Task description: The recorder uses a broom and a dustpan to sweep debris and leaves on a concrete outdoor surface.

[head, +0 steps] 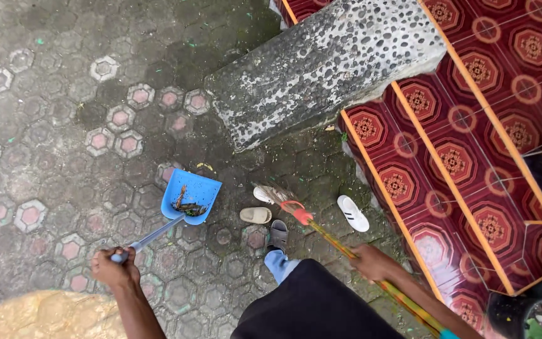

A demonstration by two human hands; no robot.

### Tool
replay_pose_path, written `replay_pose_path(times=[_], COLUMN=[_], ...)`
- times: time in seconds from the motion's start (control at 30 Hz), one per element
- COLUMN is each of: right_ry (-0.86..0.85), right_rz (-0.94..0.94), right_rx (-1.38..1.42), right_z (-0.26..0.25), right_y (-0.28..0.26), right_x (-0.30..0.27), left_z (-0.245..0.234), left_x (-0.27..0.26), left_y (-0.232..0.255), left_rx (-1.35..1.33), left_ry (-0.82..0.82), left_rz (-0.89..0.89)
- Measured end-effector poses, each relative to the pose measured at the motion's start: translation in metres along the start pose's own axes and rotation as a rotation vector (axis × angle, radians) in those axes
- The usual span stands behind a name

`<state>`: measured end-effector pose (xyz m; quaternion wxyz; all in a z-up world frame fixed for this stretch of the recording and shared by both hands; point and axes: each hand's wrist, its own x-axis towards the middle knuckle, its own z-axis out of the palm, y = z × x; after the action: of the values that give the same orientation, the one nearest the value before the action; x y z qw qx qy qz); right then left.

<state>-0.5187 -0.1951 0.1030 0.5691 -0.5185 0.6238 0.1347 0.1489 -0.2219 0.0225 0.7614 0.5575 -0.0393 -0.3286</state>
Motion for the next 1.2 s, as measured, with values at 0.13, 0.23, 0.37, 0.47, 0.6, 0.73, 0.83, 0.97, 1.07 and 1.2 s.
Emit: replay_pose_path(times=[0.13,0.23,0.37,0.47,0.6,0.73,0.83,0.97,1.07,1.2], right_ry=[0.042,0.209,0.461,0.476,0.310,0.312,0.311,0.326,0.485,0.590], right_rz=[0.139,0.251,0.227,0.196,0.129,0.008,0.011,0.180,0.214,0.239], right_rx=[0.186,0.127,-0.011,-0.123,-0.309,-0.244,-0.095,0.101,-0.028,-0.165], right_z=[-0.041,-0.061,-0.076,-0.062,-0.013,-0.005,-0.021,-0.019,-0.027,-0.016], right_y=[0.023,0.013,0.028,0.018,-0.014,-0.026,-0.007,-0.032,-0.032,0.010], right_x=[-0.009,0.028,0.169,0.266,0.292,0.181,0.119,0.068,0.131,0.282], left_z=[-0.005,-0.013,0.012,-0.004,-0.030,-0.072,-0.079,-0.050,0.000,0.024], left_x=[0.025,0.057,0.049,0.043,0.049,0.058,0.091,0.120,0.149,0.173], left_y=[-0.019,-0.045,-0.046,-0.032,-0.011,0.011,0.006,0.012,0.011,0.006], left_rx=[-0.054,-0.221,-0.181,-0.140,-0.182,-0.256,-0.329,-0.050,0.043,0.213], left_ry=[0.126,0.091,0.150,0.146,0.060,0.094,0.037,0.160,0.089,-0.015], left_rz=[-0.116,-0.229,-0.228,-0.239,-0.239,-0.207,-0.228,-0.134,-0.033,0.014])
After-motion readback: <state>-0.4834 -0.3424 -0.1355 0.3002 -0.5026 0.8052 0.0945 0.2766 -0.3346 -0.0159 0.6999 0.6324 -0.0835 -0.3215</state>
